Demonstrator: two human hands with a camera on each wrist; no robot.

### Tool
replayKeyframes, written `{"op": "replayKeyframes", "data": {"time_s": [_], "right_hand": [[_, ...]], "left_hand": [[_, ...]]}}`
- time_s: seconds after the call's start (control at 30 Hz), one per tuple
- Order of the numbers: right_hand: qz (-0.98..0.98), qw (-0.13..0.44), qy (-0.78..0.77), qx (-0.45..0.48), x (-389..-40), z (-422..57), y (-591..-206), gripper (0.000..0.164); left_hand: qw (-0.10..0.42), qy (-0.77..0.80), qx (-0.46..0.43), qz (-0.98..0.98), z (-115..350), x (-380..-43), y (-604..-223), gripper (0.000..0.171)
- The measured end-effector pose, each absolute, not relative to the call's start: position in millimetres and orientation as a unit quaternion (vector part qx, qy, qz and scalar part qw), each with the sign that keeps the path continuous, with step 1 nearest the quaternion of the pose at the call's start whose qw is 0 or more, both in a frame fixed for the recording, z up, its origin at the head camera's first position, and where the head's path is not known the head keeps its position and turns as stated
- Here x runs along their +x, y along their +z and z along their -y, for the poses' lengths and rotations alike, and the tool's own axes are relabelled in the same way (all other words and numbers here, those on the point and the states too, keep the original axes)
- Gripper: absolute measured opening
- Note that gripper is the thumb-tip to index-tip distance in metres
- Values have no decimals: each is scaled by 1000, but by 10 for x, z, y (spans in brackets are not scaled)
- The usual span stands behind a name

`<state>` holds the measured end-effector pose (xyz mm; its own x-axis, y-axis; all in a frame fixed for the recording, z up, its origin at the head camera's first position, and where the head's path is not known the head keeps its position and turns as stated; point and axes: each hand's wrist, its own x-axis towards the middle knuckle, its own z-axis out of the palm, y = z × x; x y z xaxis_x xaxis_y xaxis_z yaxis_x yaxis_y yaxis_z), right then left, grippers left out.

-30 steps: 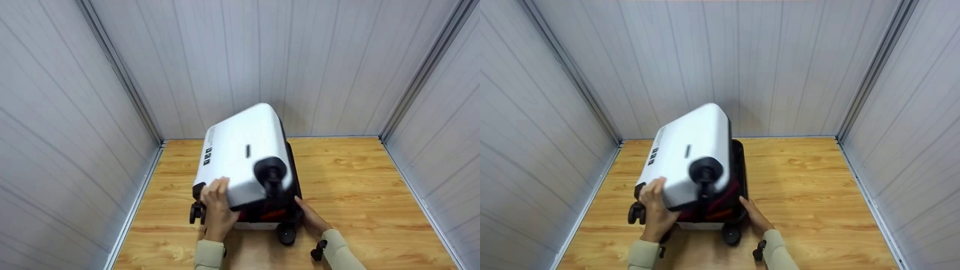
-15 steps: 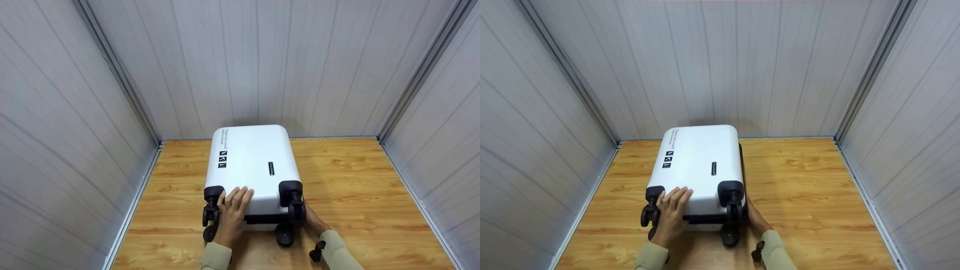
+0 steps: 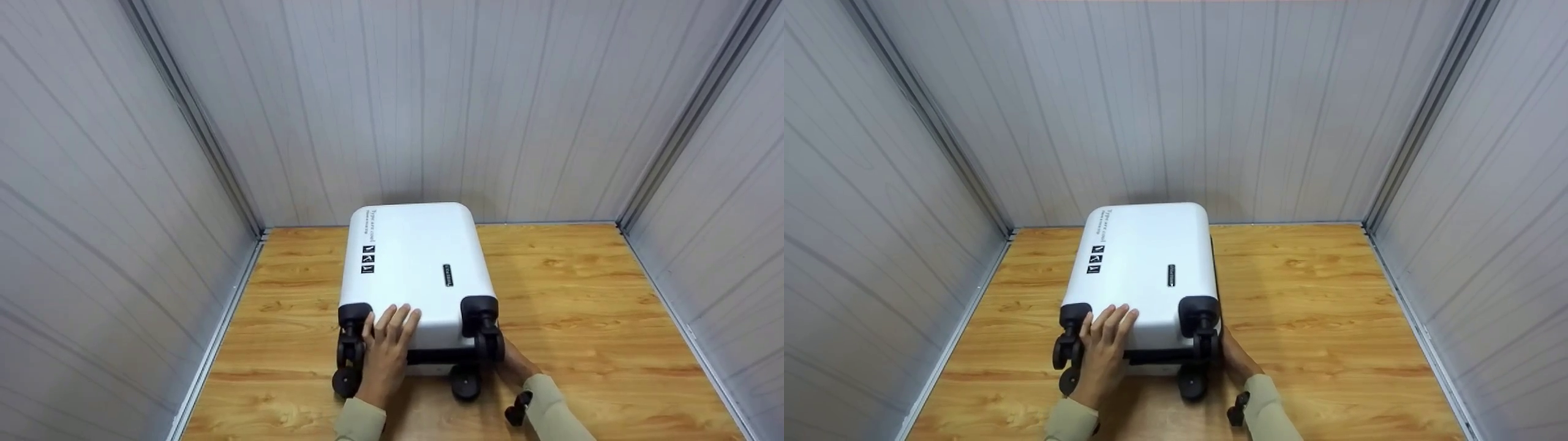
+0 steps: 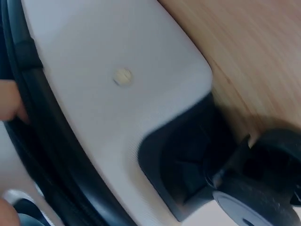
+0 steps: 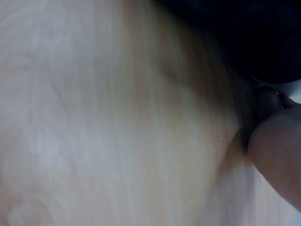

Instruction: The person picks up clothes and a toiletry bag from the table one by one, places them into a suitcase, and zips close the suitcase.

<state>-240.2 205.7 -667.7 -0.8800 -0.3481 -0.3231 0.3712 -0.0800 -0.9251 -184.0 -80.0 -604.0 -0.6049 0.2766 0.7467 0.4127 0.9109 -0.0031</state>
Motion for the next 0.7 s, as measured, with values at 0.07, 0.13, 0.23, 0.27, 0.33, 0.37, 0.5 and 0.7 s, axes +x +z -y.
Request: {"op": "replayKeyframes", "data": {"time_s": [0.07,0.13,0.23,0.27,0.33,0.37,0.5,0.7], "right_hand": [[-628,245,-738,15,-2413,-2064,-6700,56],[-623,248,-742,20,-2425,-2082,-6724,61],[-623,253,-740,21,-2436,-2104,-6753,75],[-625,253,-739,21,-2437,-2112,-6760,78],[-627,249,-738,15,-2444,-2126,-6766,80],[-629,246,-738,12,-2449,-2129,-6770,79],[-626,229,-745,-8,-2461,-2118,-6785,73],[-609,228,-759,-25,-2470,-2124,-6815,72]], "left_hand": [[394,-81,-183,897,760,-1810,-6027,94],[381,-81,-174,904,721,-1778,-6006,95],[357,-84,-169,915,684,-1729,-5953,99],[348,-89,-169,918,681,-1713,-5929,99],[335,-116,-175,918,681,-1698,-5871,97],[332,-135,-178,916,692,-1695,-5836,95],[345,-248,-186,886,811,-1708,-5664,71],[366,-349,-120,855,1185,-1753,-5386,40]]}}
